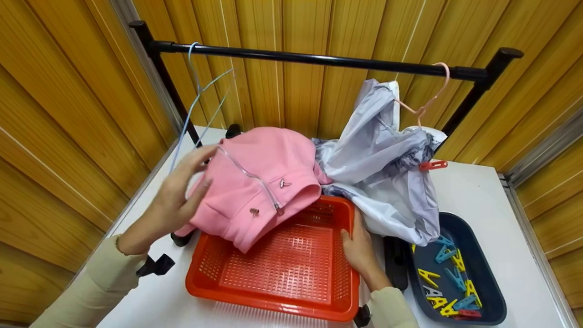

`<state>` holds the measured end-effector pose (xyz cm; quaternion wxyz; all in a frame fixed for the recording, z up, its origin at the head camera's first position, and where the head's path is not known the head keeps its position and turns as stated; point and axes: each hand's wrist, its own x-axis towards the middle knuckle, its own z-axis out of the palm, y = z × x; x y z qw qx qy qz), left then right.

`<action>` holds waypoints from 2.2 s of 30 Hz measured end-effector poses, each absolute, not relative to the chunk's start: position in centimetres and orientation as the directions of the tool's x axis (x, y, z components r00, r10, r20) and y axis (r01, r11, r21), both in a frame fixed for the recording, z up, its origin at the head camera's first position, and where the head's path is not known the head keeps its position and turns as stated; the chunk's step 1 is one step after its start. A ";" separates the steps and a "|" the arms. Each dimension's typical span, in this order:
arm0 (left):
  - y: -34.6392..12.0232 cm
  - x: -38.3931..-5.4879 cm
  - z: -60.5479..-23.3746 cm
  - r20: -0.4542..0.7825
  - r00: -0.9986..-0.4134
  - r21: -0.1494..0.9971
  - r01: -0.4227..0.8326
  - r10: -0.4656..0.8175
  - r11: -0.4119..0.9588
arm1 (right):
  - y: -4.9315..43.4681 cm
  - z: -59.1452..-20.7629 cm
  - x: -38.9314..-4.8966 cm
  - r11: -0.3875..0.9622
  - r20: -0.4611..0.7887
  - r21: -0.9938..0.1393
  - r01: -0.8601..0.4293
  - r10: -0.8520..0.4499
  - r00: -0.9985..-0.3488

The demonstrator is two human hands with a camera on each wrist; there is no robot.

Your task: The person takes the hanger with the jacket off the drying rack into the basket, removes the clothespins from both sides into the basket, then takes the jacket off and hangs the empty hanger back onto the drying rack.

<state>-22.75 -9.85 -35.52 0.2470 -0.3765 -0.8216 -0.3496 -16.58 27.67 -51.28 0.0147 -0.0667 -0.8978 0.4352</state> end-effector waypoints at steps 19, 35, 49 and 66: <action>-6.1 -27.6 -40.9 0.043 -0.707 0.400 0.660 0.706 0.636 | 27.6 -51.4 -16.5 0.597 -0.041 -0.794 0.117 0.139 -0.989; -3.7 -31.3 -44.2 -0.081 -0.725 0.323 0.630 0.684 0.706 | 27.7 -51.4 -16.4 0.604 -0.033 -0.789 0.116 0.146 -0.989; -3.8 -33.5 -46.4 0.148 -0.732 0.376 0.664 0.665 0.646 | 27.2 -51.1 -16.3 0.620 -0.049 -0.771 0.147 0.173 -0.984; -2.7 -31.9 -46.4 0.131 -0.726 0.569 0.613 0.675 0.548 | 27.4 -51.2 -16.6 0.607 -0.045 -0.781 0.147 0.179 -0.983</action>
